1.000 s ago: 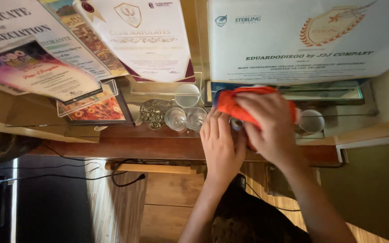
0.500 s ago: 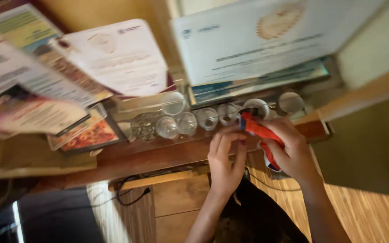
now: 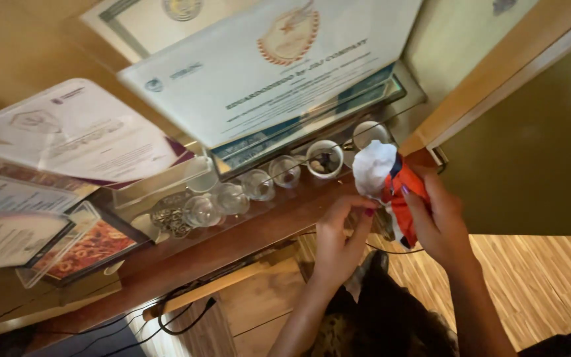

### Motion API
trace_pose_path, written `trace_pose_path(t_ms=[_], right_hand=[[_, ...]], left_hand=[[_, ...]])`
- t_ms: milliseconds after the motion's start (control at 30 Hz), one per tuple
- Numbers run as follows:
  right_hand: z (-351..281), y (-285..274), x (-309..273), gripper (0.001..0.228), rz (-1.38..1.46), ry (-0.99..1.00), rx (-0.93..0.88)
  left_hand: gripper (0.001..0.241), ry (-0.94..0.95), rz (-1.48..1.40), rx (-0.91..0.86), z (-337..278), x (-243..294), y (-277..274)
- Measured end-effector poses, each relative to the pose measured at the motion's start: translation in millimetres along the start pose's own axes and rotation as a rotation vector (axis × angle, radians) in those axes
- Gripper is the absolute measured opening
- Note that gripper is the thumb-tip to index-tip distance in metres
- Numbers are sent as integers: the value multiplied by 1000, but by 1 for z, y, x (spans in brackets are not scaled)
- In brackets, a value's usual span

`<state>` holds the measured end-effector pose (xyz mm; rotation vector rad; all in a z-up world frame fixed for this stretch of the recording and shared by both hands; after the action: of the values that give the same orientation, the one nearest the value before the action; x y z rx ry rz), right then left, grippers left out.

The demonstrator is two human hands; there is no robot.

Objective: Wiping and cleaning various glass cups and surfaces on a display shelf using a cloth.

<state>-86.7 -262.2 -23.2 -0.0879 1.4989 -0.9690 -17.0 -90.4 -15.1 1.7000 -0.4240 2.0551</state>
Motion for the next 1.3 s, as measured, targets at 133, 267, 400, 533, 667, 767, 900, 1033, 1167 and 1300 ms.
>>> trace_pose_path(t_ms=[133,267,400,533,667,767,900,1033,1167,1300], right_hand=[[4,-20,31,32,18,-34,34],[15,-35,64,31,-21,-3,-11],[24,-45,79,29,-41,30,-81],[37,-41,97,26,-88,-72,-152],[36,-29,92,18,-121,-62,-219],[55,-11,75,19,-111,-98,-214],[70,-1,10,26,-49,-263,-178],[82,28,10,32,-99,-340,-177],[84,44,17,33,-155,-304,-132],[94,46,18,35,-125,-302,-136]], left_hand=[[14,51,36,45,8,2,22],[14,-95,28,83,15,-5,47],[18,-153,-177,114,16,-22,72],[15,-78,-161,157,19,-31,81],[14,-113,-53,185,12,-32,71],[17,-68,-7,218,23,-38,44],[19,-103,-112,180,44,-26,8],[15,-187,-107,145,62,-41,-12],[16,-32,-108,35,69,-54,-10],[25,-44,-151,-7,78,-60,-6]])
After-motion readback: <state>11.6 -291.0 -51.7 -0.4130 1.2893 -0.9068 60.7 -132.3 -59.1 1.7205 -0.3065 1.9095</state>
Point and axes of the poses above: each hand's wrist, its own z-axis towards the middle knuckle, its own y-axis out of the palm, x = y × z, the point moved 4 cm from there along z, towards the middle knuckle, and after that the axes turned 8 degrees about -z, right-handed, at the moved point
